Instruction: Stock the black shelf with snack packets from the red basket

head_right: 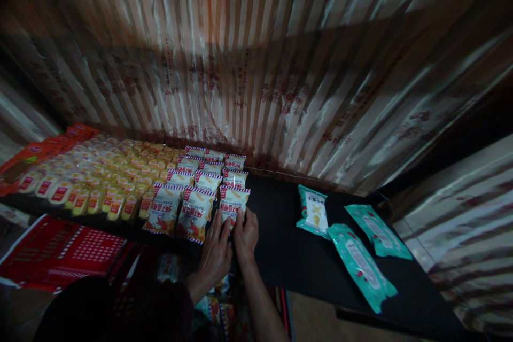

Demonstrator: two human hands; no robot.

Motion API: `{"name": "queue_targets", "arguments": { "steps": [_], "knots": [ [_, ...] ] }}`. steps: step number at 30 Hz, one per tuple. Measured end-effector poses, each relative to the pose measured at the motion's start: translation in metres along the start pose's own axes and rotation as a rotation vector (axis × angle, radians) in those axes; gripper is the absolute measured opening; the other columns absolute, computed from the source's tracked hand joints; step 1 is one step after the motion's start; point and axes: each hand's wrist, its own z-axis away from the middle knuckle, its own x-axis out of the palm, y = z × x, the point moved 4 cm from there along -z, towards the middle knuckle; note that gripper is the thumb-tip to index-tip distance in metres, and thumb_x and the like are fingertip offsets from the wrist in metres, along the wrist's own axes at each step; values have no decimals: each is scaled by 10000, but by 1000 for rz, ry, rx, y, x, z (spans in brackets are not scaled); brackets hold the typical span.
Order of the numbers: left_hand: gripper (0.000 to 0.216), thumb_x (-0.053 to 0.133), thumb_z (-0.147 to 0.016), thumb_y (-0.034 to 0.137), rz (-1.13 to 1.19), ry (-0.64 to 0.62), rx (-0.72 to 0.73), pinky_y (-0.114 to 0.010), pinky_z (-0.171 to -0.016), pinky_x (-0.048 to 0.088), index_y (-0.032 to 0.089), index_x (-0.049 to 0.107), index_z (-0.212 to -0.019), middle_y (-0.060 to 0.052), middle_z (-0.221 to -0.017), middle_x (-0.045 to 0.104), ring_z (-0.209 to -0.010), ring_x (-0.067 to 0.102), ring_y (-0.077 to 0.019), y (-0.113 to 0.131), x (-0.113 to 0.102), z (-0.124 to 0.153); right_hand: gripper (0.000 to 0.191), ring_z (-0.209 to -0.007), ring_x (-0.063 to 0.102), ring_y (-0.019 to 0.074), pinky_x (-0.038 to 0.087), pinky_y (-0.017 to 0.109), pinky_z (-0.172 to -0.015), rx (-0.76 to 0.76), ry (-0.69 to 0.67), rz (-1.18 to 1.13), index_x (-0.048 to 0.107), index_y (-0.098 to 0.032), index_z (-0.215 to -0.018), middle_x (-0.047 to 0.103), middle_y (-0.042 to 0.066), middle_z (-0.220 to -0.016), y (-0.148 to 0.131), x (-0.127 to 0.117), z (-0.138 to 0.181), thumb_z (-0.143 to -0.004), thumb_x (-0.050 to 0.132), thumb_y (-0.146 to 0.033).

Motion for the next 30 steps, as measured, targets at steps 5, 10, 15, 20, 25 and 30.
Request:
{"name": "queue_targets", "arguments": {
  "steps": [5, 10, 15, 20, 25, 30],
  "knots": [
    [677, 412, -774, 69, 0, 7, 5, -509, -1114, 262, 110, 264, -1434, -159, -1554, 60, -1428, 54, -290, 0, -1, -3, 670, -939, 585, 279, 447, 406, -841, 15, 14, -4, 621, -106, -1068, 630, 177, -1011, 0, 0, 0, -855, 268, -633],
    [687, 418, -757, 57, 0, 27, 15, -505, -1112, 270, 111, 277, -1427, -159, -1553, 61, -1428, 58, -288, 0, -3, -5, 664, -926, 581, 274, 448, 403, -833, -9, 1, -11, 628, -109, -1048, 626, 169, -982, -1, 2, -4, -852, 275, -636],
    [690, 403, -752, 36, 2, 25, 13, -503, -1117, 265, 115, 279, -1426, -151, -1552, 84, -1429, 52, -277, -1, -4, -9, 650, -938, 567, 273, 438, 412, -849, -39, 3, -4, 624, -117, -1064, 622, 165, -993, -1, 3, -7, -856, 283, -629],
    [638, 391, -760, 36, 11, 11, 5, -498, -1122, 262, 96, 338, -1393, -154, -1549, 107, -1430, 54, -267, -3, -5, -12, 622, -918, 559, 268, 436, 413, -846, -55, 29, 21, 632, -126, -1031, 629, 157, -956, -2, 2, -6, -871, 275, -610],
    [644, 381, -761, 33, 14, 23, 13, -491, -1130, 258, 87, 322, -1400, -140, -1556, 69, -1431, 33, -263, -6, -5, -13, 628, -971, 528, 269, 415, 424, -894, -124, 81, 63, 639, -121, -1022, 618, 158, -990, 0, 4, -8, -868, 285, -617],
    [674, 394, -759, 47, 6, 13, 43, -505, -1124, 264, 68, 271, -1421, -157, -1551, 65, -1430, 21, -270, -5, -1, -10, 593, -1072, 501, 269, 386, 445, -944, -151, 144, 53, 649, -136, -1021, 583, 170, -1123, 1, 5, -10, -866, 316, -601]
  ]
}}
